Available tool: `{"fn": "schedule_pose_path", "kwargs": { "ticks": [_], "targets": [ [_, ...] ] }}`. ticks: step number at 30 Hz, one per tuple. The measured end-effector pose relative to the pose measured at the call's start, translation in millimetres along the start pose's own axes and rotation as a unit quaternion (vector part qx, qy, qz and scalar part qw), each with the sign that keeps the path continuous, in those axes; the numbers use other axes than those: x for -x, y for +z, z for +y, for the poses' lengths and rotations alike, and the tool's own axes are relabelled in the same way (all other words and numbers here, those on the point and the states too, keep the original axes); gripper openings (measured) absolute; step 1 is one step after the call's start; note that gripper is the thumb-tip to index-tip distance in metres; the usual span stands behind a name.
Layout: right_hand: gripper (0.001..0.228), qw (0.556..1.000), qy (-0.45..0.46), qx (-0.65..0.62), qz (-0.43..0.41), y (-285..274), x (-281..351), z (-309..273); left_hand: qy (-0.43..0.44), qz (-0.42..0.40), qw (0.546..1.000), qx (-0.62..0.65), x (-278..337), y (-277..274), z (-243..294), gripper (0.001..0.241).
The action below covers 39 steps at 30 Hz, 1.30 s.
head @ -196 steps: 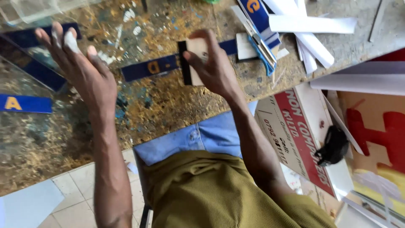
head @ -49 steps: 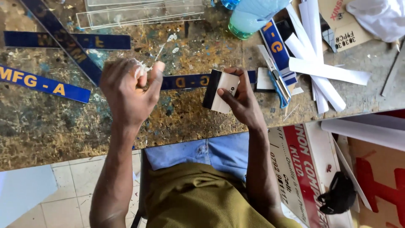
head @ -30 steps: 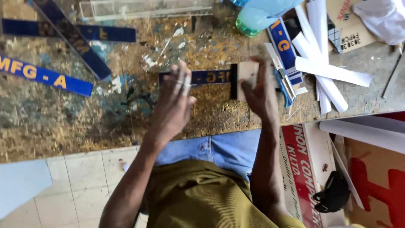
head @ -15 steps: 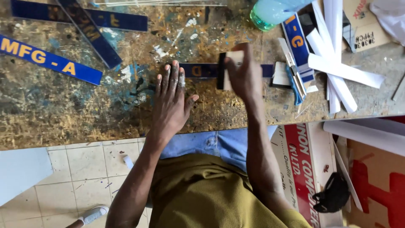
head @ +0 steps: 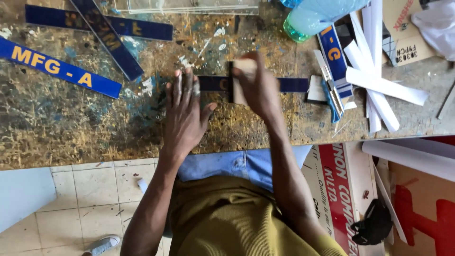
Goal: Applying vinyl stickers to acrylic strips using a squeegee and liquid for adhesion.
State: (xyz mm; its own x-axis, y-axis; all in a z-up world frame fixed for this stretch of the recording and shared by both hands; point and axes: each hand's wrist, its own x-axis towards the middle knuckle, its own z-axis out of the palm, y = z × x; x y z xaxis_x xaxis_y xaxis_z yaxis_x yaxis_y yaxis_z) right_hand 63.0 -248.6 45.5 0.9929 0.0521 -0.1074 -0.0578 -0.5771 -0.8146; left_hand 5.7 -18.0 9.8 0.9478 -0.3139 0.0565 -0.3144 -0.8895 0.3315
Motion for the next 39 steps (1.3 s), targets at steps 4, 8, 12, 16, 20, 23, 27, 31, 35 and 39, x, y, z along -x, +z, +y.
{"fn": "schedule_pose_path", "kwargs": {
  "ticks": [4,8,12,16,20,23,27,31,35,39],
  "targets": [
    [0.044,0.99,0.081,0.071,0.089,-39,26,26,-0.032,0.003,0.999,0.036,7,2,-11,0.088],
    [0.044,0.992,0.074,0.062,0.086,-24,26,37,-0.002,0.054,0.998,0.037,8,0,-12,0.072],
    [0.043,0.996,0.046,0.05,0.055,32,5,-6,0.004,0.074,0.996,0.044,9,0,-15,0.063],
    [0.04,0.998,0.023,0.054,0.005,81,-20,-14,-0.004,0.073,0.996,0.042,9,-2,-18,0.056],
    [0.038,0.998,-0.042,0.05,-0.006,85,-23,-19,-0.014,0.066,0.996,0.057,10,-6,-13,0.054],
    [0.039,0.996,-0.068,-0.064,-0.005,62,-8,-36,-0.016,0.092,0.992,0.083,11,-5,-19,0.05],
    [0.043,0.983,-0.118,-0.138,0.029,40,-5,-21,-0.038,0.157,0.963,0.216,13,-7,-17,0.041],
    [0.049,0.958,-0.113,-0.262,0.033,20,-1,-23,-0.094,0.091,0.91,0.394,12,-9,3,0.048],
    [0.064,0.962,-0.075,-0.263,-0.004,10,13,-26,-0.077,0.054,0.887,0.452,10,3,20,0.05],
    [0.064,0.955,-0.085,-0.278,0.056,-11,24,7,0.004,0.089,0.942,0.324,2,5,34,0.05]
  ]
}}
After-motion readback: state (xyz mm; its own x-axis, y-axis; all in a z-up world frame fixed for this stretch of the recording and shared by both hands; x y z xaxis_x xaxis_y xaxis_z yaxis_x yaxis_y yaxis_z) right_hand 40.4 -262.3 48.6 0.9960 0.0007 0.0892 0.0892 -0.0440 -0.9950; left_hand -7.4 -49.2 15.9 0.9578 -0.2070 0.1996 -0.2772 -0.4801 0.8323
